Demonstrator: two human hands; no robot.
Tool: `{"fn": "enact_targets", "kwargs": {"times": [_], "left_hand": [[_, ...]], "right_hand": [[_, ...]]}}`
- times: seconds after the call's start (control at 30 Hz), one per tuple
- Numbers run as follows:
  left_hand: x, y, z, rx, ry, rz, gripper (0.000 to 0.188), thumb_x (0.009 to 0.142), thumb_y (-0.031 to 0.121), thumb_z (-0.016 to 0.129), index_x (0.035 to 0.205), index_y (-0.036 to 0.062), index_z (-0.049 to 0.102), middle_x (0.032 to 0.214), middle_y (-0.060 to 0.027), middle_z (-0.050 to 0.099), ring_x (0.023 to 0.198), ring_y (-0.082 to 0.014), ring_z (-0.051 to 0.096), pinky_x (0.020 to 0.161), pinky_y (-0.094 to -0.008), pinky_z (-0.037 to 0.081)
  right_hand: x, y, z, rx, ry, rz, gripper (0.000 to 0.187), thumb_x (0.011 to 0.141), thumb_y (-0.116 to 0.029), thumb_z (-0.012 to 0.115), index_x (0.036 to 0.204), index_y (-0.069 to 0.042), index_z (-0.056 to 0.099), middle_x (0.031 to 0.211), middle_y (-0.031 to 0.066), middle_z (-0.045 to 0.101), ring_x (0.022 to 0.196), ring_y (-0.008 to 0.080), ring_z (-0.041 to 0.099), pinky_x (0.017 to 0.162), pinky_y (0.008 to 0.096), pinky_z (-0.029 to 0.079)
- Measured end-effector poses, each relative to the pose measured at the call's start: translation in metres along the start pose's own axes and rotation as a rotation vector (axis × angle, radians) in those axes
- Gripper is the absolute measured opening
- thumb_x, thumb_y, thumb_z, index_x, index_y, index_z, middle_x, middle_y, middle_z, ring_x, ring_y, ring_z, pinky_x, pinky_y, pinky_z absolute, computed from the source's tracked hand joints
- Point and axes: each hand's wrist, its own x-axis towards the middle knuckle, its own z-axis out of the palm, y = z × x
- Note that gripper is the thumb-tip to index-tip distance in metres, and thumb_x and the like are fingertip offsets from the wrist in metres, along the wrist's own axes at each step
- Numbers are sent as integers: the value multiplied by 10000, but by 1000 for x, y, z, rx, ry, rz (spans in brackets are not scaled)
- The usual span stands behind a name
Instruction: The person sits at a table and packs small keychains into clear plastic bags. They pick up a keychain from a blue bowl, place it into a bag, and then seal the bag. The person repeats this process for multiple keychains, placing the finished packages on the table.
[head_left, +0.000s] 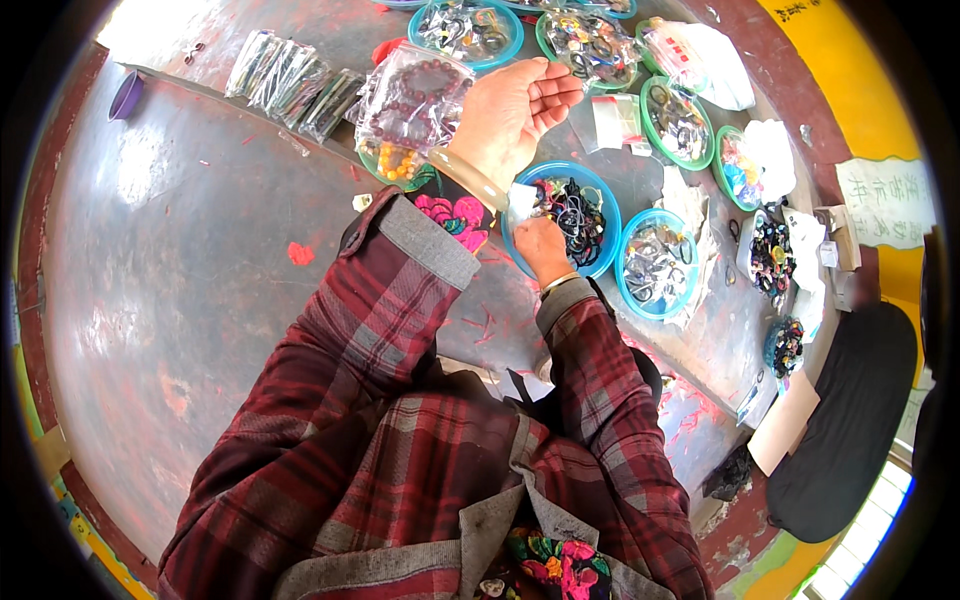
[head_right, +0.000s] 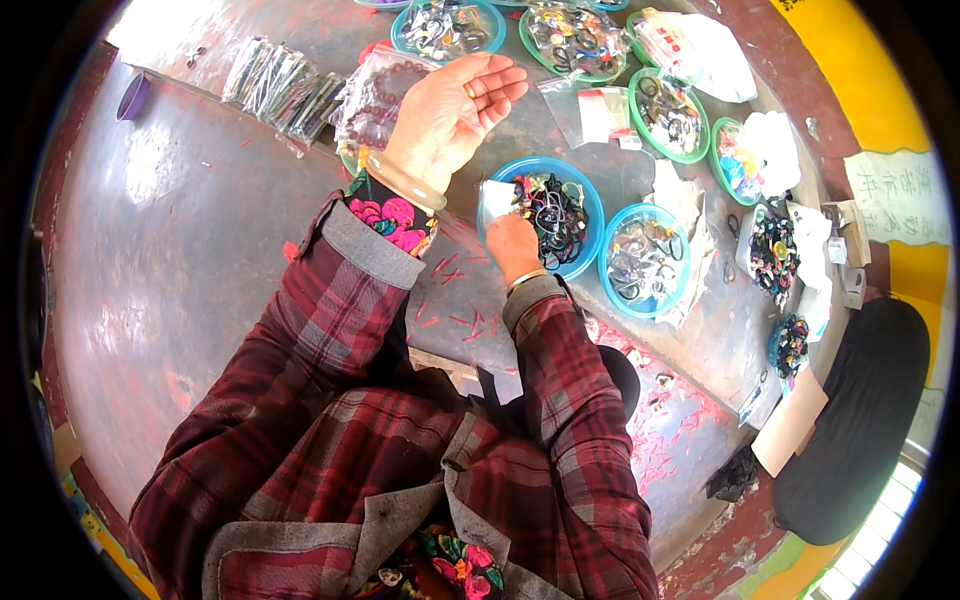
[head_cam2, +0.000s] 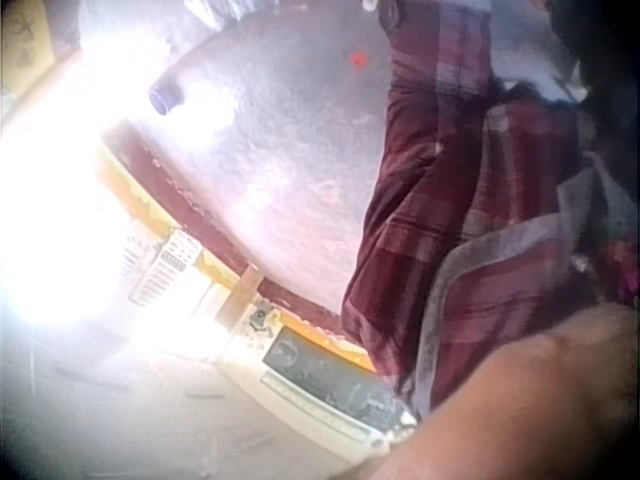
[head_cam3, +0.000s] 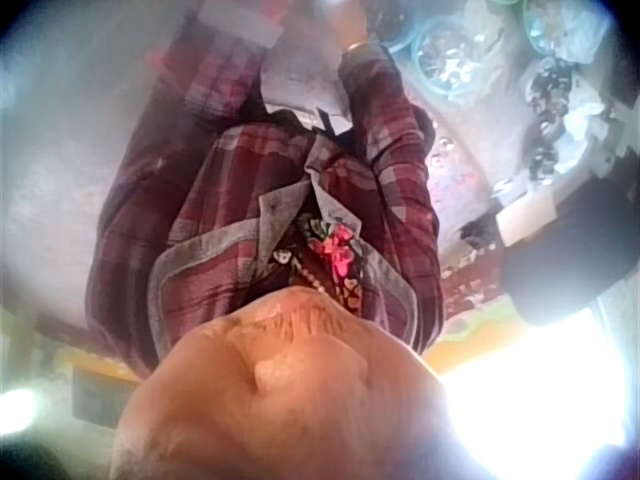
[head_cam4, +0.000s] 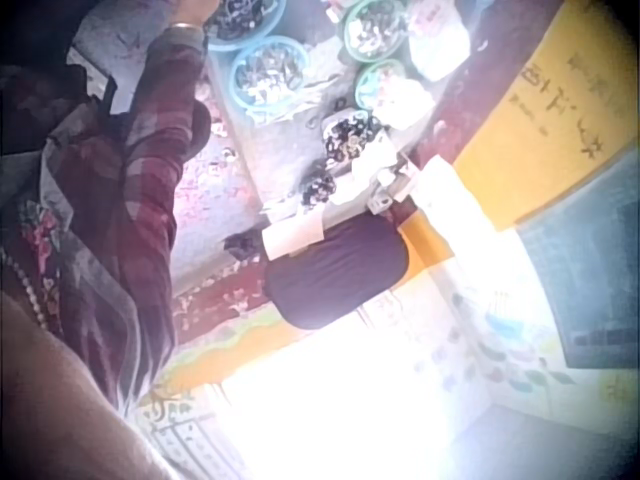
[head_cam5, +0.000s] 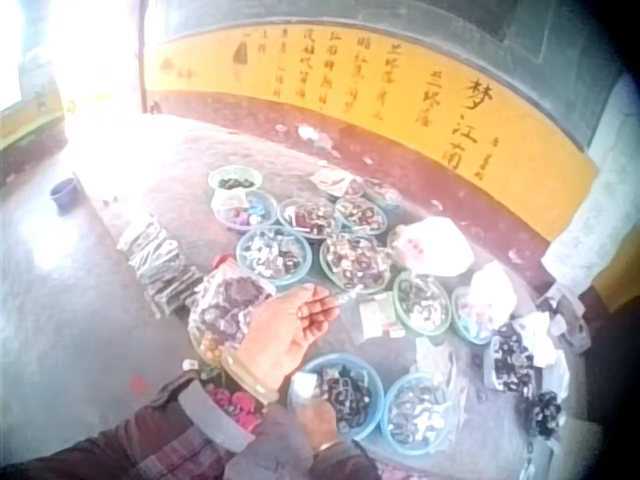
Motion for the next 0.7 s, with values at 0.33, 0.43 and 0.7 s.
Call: {"fn": "enact_targets", "kwargs": {"times": [0.33,0.43,0.7], "left_hand": [[2,-2,-1,6,-26,-12,253,873,174,510,960,-57,567,946,-176,612,884,-247,600,703,-268,473],[1,-3,0,5,-19,-21,249,876,173,507,956,-54,568,941,-174,614,877,-246,602,699,-268,473],[-2,-2,3,5,-26,-25,238,870,173,523,952,-46,570,939,-173,614,872,-247,605,697,-272,476]], "right_hand": [[-3,1,-2,151,-3,102,299,744,-292,529,764,-25,664,805,217,627,805,357,614,755,427,480],[-7,-6,-2,108,33,148,336,734,-333,558,793,-19,662,815,215,629,813,353,613,762,421,480],[7,9,22,-48,76,146,256,722,-270,547,750,-51,678,774,195,628,765,354,613,722,424,483]]}}
